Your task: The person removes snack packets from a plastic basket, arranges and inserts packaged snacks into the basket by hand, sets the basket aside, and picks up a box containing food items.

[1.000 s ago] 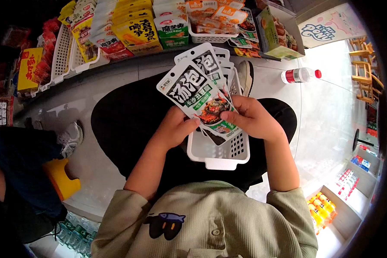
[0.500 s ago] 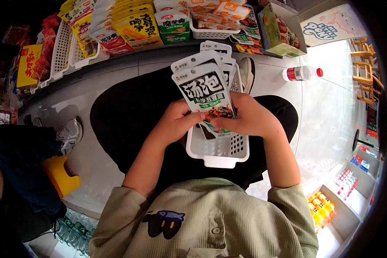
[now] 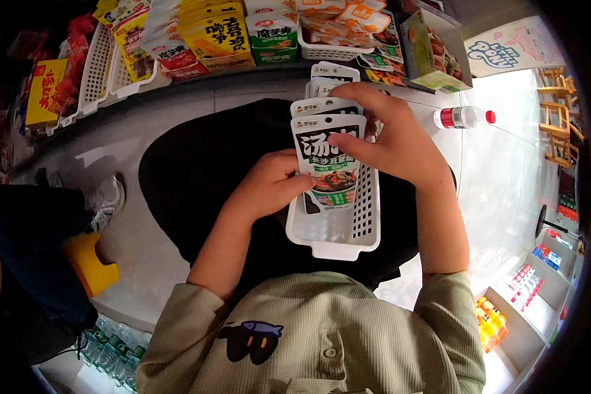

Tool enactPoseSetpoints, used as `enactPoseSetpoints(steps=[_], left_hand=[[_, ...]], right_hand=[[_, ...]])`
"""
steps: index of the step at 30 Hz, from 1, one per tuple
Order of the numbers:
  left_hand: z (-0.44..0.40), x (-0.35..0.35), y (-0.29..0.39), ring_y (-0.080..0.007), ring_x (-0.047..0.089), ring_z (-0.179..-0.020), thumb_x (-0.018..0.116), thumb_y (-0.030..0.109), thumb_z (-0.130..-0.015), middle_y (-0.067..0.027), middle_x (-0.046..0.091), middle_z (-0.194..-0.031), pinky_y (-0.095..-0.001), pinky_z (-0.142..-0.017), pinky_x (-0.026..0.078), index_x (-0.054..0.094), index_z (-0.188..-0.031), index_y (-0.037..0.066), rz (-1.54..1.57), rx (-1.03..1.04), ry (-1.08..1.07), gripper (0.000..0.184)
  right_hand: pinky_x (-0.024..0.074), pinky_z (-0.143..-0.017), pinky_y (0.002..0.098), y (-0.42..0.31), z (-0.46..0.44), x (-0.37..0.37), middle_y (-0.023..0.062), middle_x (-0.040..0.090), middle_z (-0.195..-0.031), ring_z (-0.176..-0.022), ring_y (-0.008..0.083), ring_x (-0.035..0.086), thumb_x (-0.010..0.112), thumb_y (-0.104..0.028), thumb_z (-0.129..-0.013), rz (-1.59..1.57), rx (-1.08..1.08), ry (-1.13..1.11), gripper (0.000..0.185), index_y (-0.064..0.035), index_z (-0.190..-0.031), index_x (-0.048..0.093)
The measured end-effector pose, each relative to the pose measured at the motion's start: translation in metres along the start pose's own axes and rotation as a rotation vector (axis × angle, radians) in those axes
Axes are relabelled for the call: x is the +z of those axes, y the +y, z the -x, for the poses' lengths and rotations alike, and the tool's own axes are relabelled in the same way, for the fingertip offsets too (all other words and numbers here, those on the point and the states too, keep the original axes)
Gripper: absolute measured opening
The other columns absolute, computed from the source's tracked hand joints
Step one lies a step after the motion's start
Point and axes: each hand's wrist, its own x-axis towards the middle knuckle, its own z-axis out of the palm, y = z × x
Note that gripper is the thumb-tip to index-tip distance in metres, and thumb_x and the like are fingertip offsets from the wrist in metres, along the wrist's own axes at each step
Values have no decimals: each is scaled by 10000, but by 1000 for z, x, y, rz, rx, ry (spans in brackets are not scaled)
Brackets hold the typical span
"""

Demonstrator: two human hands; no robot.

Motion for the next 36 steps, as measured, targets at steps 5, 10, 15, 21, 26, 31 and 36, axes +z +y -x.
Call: enactPoseSetpoints(steps=[5, 10, 15, 21, 26, 31, 36], left_hand=[[-1, -1, -3, -214, 682, -878, 649, 74, -815, -127, 687, -973, -331, -773, 533, 709, -1023, 2, -71, 59, 7, 228], [-1, -7, -6, -204, 675, -927, 648, 46, -809, -122, 684, -993, -330, -805, 533, 714, -1035, -8, -189, -19, -46, 241], [0, -7, 2, -216, 610, -692, 657, 134, -788, -128, 622, -813, -342, -623, 475, 691, -904, -27, -265, 5, -6, 201], [-1, -5, 5, -118, 516, -720, 624, 84, -774, -36, 546, -783, -291, -607, 409, 577, -827, 4, -242, 52, 8, 107], [0, -3, 2, -115, 490, -708, 609, 82, -761, -30, 530, -774, -283, -610, 394, 532, -835, 21, -251, 12, 29, 123], [1, -3, 5, -110, 479, -710, 594, 52, -751, -26, 528, -786, -282, -614, 391, 525, -906, 43, -212, 35, 29, 170], [0, -1, -1, -141, 583, -866, 556, -17, -737, -87, 609, -957, -292, -743, 465, 371, -1168, 80, -79, -20, 69, 479]], right_hand=[[475, -582, 247, -1, 3, -9, 83, 673, -1016, -713, 117, 601, 819, -104, -733, 124, 149, -111, 454, 10, -1128, 627], [501, -580, 281, -4, 11, -16, 131, 677, -890, -653, 135, 606, 833, -117, -720, 159, 133, -187, 475, 61, -1103, 615], [522, -716, 434, -9, 19, -14, 205, 681, -873, -819, 403, 652, 799, -192, -717, 183, 188, -270, 404, -11, -1049, 657], [529, -635, 384, -10, 37, -8, 183, 684, -802, -686, 362, 651, 778, -165, -720, 351, 86, -276, 343, -21, -1017, 685], [521, -707, 421, -20, 43, 3, 142, 676, -811, -788, 333, 656, 753, -207, -728, 507, 82, -355, 278, -49, -949, 692], [524, -701, 439, -20, 42, 20, 128, 675, -821, -792, 329, 661, 711, -166, -755, 464, 44, -279, 251, -69, -983, 669], [528, -692, 449, -13, 38, 21, 124, 673, -811, -795, 331, 669, 675, -129, -767, 442, 1, -249, 236, -77, -997, 656]])
